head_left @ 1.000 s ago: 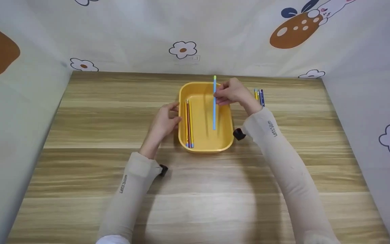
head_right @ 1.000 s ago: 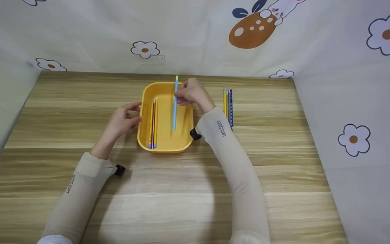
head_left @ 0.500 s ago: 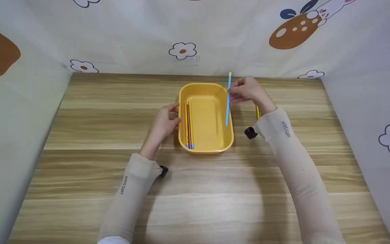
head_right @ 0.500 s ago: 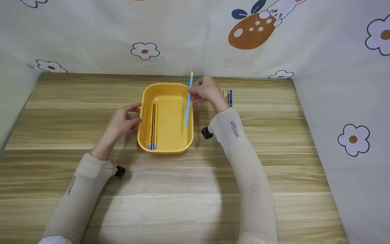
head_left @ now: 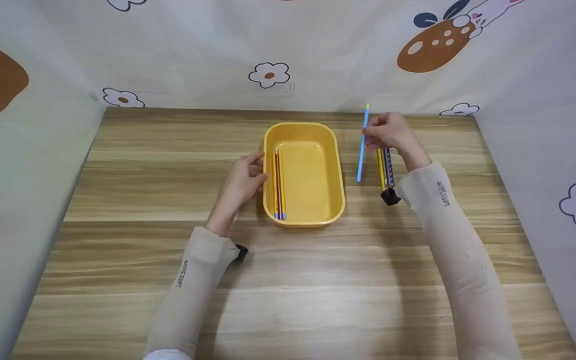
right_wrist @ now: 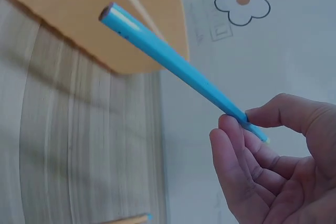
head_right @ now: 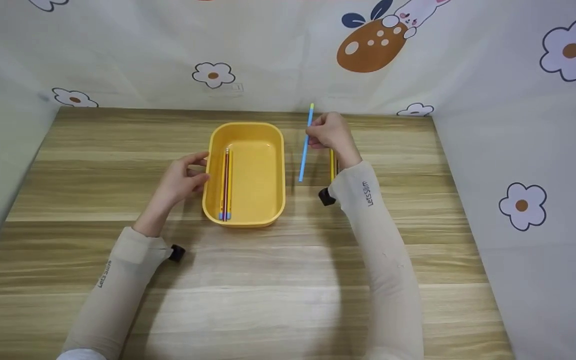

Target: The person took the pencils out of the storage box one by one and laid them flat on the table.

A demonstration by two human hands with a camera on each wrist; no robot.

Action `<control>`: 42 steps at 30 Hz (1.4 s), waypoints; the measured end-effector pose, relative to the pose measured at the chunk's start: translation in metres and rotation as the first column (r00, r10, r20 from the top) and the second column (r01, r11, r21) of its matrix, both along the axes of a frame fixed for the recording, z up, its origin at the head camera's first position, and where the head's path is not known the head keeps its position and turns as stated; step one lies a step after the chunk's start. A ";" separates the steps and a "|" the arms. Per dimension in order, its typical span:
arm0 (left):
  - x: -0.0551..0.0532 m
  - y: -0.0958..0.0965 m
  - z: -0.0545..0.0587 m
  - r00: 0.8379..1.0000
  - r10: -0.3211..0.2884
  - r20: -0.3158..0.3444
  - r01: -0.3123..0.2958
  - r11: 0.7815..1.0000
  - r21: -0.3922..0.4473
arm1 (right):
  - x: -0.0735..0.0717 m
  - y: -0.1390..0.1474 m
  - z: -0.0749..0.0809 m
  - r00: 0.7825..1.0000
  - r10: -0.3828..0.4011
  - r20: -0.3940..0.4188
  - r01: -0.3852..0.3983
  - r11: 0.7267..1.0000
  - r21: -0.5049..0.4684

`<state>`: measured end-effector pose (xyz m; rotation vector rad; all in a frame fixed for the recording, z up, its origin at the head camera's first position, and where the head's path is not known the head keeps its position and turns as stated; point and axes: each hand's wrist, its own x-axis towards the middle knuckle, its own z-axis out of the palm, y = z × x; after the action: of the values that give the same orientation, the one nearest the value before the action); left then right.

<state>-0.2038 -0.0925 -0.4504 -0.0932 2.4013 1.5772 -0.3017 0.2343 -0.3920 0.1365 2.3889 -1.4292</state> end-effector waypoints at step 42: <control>0.001 0.000 -0.002 1.000 -0.002 -0.024 0.002 1.000 0.012 | -0.009 0.078 -0.048 0.988 -0.155 -0.014 0.153 0.950 0.271</control>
<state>-0.2026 -0.0923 -0.4524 -0.0700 2.4091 1.6013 -0.3110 0.3121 -0.4403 0.4042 2.6068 -1.1508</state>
